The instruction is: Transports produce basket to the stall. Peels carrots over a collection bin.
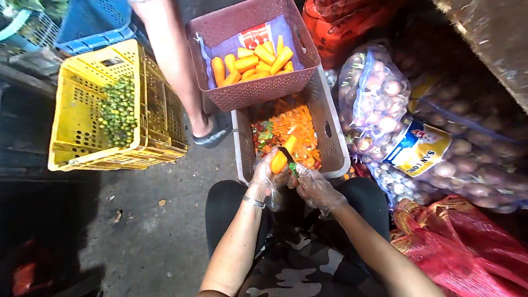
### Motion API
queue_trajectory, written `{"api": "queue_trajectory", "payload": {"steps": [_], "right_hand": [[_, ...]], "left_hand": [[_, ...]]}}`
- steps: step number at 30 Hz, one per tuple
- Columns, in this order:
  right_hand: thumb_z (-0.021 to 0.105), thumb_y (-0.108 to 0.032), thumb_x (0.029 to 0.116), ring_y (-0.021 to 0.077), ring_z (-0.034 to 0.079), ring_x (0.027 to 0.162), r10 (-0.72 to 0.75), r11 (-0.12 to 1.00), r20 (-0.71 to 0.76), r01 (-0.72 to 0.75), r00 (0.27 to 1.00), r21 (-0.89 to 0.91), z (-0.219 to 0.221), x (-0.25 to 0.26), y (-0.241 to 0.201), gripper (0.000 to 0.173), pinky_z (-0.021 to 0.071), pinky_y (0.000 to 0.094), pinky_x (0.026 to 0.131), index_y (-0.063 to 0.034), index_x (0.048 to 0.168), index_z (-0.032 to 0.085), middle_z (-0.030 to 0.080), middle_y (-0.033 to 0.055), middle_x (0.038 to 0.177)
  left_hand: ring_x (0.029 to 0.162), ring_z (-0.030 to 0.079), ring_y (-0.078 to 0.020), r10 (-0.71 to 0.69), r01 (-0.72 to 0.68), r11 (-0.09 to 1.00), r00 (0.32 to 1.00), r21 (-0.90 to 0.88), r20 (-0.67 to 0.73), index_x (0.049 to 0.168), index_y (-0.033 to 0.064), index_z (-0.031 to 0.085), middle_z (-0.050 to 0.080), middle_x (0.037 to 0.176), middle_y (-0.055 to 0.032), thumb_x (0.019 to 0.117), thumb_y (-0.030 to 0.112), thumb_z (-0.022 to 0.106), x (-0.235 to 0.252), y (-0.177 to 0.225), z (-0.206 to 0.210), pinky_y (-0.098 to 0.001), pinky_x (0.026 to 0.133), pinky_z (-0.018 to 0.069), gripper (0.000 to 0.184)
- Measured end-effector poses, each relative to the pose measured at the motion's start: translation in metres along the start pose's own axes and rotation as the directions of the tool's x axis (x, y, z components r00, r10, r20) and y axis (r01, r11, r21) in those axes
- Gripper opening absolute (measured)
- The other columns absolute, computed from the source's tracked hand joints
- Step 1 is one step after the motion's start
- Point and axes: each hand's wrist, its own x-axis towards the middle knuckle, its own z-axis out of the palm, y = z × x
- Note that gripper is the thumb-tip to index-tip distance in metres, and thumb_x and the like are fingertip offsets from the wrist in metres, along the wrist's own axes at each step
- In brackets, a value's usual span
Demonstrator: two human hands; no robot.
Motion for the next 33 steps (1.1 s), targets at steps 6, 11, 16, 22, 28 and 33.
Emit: {"api": "queue_trajectory", "payload": {"steps": [6,11,16,22,28,33], "right_hand": [[0.022,-0.035,0.1140,0.0013,0.041,0.047,0.119,0.992,0.088,-0.122,0.989,0.026,-0.010,0.002,-0.007,0.048,0.0371,0.0173,0.046,-0.0126,0.089,0.056,0.047,-0.0079,0.061],[0.017,-0.041,0.1129,0.0021,0.041,0.043,0.113,0.989,0.161,-0.126,0.981,0.077,-0.013,0.008,-0.001,0.053,0.0354,0.0165,0.041,-0.0117,0.092,0.057,0.047,-0.0061,0.058],[0.021,-0.040,0.1137,0.0044,0.040,0.046,0.210,0.977,0.080,-0.212,0.974,0.020,-0.009,0.006,-0.011,0.051,0.0365,0.0197,0.045,-0.0113,0.093,0.057,0.044,-0.0059,0.060],[0.033,-0.020,0.1118,-0.0001,0.046,0.054,-0.021,1.000,-0.180,0.017,0.983,-0.025,-0.013,0.002,-0.005,0.034,0.0412,0.0164,0.051,-0.0093,0.100,0.063,0.052,-0.0074,0.066],[0.051,-0.045,0.1043,0.0145,0.067,0.087,-0.315,0.873,-0.247,0.178,0.916,-0.454,-0.010,0.001,0.011,0.045,0.0554,0.0394,0.082,-0.0070,0.123,0.067,0.071,0.0077,0.097],[0.063,-0.031,0.1016,0.0261,0.072,0.097,-0.374,0.781,-0.176,0.207,0.911,-0.589,-0.003,0.016,-0.012,0.046,0.0560,0.0494,0.090,-0.0173,0.146,0.057,0.073,0.0147,0.112]], "left_hand": [[0.049,0.047,-0.0071,0.061,-0.054,0.987,0.997,0.154,-0.040,0.089,0.0104,0.058,0.051,0.062,0.0004,0.1116,0.038,0.032,0.003,0.002,-0.002,-0.0203,0.045,0.0411,0.043],[0.053,0.051,-0.0079,0.099,-0.085,0.980,0.992,0.180,-0.072,0.098,0.0092,0.060,0.056,0.068,-0.0012,0.1111,0.037,0.036,0.003,0.002,-0.001,-0.0208,0.047,0.0444,0.039],[0.104,0.062,-0.0188,0.349,-0.223,0.753,0.933,0.620,-0.088,0.130,0.0037,0.063,0.066,0.117,-0.0133,0.1118,0.032,0.037,0.008,-0.001,-0.006,-0.0385,0.093,0.0504,0.043],[0.059,0.051,-0.0083,0.311,-0.232,0.888,0.939,0.396,-0.146,0.106,0.0101,0.062,0.056,0.075,-0.0011,0.1117,0.040,0.033,0.015,-0.008,-0.005,-0.0241,0.055,0.0464,0.042],[0.050,0.047,-0.0083,0.163,-0.153,0.981,0.983,0.120,-0.085,0.093,0.0112,0.059,0.053,0.064,0.0003,0.1103,0.047,0.031,0.012,-0.004,-0.003,-0.0221,0.046,0.0425,0.049],[0.050,0.047,-0.0075,0.176,-0.154,0.969,0.979,0.192,-0.105,0.092,0.0110,0.060,0.053,0.064,0.0005,0.1108,0.044,0.033,0.011,-0.005,-0.002,-0.0214,0.046,0.0414,0.046]]}}
